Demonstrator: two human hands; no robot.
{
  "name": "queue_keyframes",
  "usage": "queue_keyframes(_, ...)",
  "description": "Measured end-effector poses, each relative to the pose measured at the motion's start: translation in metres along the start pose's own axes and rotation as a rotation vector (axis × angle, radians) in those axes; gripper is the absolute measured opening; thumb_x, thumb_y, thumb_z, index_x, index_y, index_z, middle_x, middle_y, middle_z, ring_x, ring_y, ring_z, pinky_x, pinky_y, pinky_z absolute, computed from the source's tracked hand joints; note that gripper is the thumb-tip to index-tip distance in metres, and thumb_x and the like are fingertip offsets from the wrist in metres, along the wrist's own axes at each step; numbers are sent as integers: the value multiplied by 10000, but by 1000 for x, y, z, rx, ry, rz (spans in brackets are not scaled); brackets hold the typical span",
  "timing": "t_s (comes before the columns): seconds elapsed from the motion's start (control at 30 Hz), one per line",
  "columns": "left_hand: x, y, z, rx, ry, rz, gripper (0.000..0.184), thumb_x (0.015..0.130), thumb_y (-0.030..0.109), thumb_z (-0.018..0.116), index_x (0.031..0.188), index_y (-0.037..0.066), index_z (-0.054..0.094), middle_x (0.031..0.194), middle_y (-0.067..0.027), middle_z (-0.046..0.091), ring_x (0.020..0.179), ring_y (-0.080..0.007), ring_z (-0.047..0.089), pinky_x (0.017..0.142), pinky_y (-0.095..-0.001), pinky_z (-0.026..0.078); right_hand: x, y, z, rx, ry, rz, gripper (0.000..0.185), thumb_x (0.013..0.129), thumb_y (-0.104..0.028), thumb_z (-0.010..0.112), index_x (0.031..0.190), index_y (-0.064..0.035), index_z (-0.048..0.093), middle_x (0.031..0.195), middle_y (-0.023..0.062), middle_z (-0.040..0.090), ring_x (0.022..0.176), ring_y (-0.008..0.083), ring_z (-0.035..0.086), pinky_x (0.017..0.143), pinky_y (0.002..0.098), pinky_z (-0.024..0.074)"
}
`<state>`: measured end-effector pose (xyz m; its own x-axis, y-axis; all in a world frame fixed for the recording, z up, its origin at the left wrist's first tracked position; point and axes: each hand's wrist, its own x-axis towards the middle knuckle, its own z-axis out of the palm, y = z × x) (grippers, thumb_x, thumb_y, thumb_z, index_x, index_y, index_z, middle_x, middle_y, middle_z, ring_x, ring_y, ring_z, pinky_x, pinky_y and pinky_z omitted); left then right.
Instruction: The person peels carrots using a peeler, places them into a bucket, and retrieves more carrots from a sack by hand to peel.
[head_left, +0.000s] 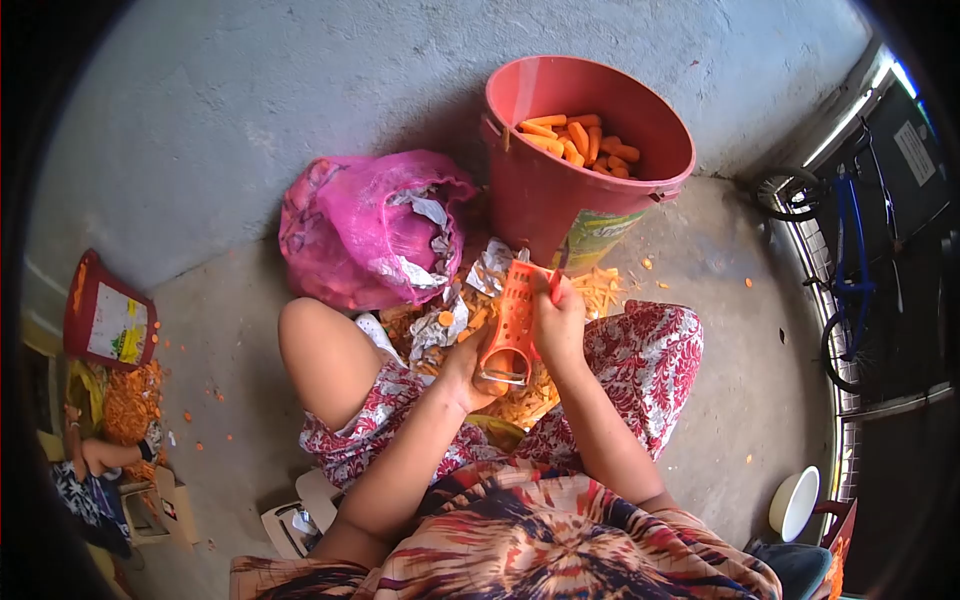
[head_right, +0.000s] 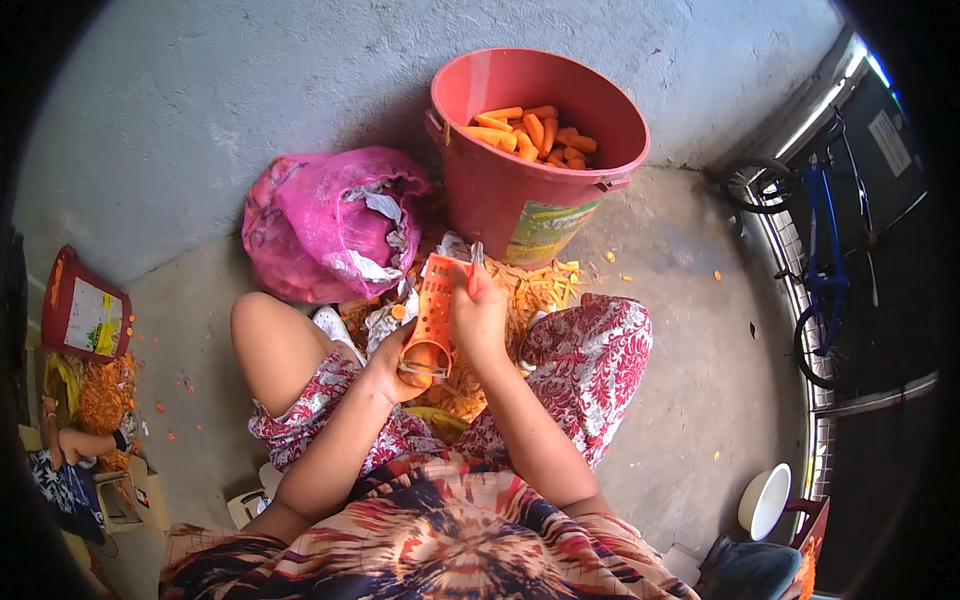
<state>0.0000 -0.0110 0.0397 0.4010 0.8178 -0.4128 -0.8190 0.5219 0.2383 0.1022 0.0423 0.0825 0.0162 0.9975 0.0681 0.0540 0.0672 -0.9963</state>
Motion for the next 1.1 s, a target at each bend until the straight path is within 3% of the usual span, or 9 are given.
queue_keyframes(0.23,4,-4,-1,-57,10,-29,301,866,303,335,959,71,501,841,-66,578,715,-190,569,552,-352,473,-6,1,-3,-152,-67,56,178,846,-137,447,848,-1,562,622,71,557,557,120,502,536,260,417)
queue_keyframes(0.33,3,-8,-18,60,-27,-219,356,862,413,311,938,120,498,771,-52,539,659,-186,540,507,-341,449,16,44,-15,-193,124,-293,149,825,-83,443,840,-6,570,657,87,568,593,152,523,575,273,423)
queue_keyframes(0.43,-12,-11,-16,98,-108,-303,365,831,451,396,973,123,473,770,-66,529,640,-196,538,502,-339,448,67,65,-53,-432,377,-175,178,828,-83,431,678,-10,493,594,96,509,537,154,427,554,300,399)
queue_keyframes(0.5,-17,-10,-8,99,25,-154,363,813,442,446,975,118,472,751,-68,531,630,-197,546,494,-335,451,64,37,-57,-286,388,-123,194,839,-101,430,681,-9,496,569,72,486,538,125,420,524,283,380)
queue_keyframes(0.6,-14,-9,-8,75,130,-22,359,800,420,491,972,106,476,716,-64,536,610,-195,555,487,-321,458,51,43,-44,-159,217,-146,221,868,-192,434,898,-23,575,626,3,546,517,68,472,452,210,366)
queue_keyframes(0.77,1,-7,-11,-41,22,-5,299,855,334,425,978,73,505,776,-49,572,662,-162,568,565,-305,477,-5,-2,-8,6,-6,-45,205,866,-194,450,803,-30,557,557,-45,441,488,32,371,424,201,304)
queue_keyframes(0.8,-4,-8,6,-61,76,30,294,871,311,399,996,70,510,833,-53,586,715,-158,575,607,-304,481,-9,-4,-9,-155,-17,-33,153,848,-113,444,812,-5,547,616,29,533,556,71,444,513,241,386)
queue_keyframes(1.0,-7,-13,2,-19,15,10,323,871,325,391,1047,70,482,879,-75,582,751,-170,573,623,-313,479,-7,15,-10,-182,-2,-62,156,834,-118,457,811,1,555,597,92,534,540,129,477,518,280,403)
queue_keyframes(1.1,-1,-11,-24,74,-234,-259,348,862,366,392,1051,83,465,833,-89,572,719,-181,568,574,-327,476,23,26,-29,-266,200,-157,162,829,-120,460,807,10,554,621,153,537,554,169,497,544,304,414)
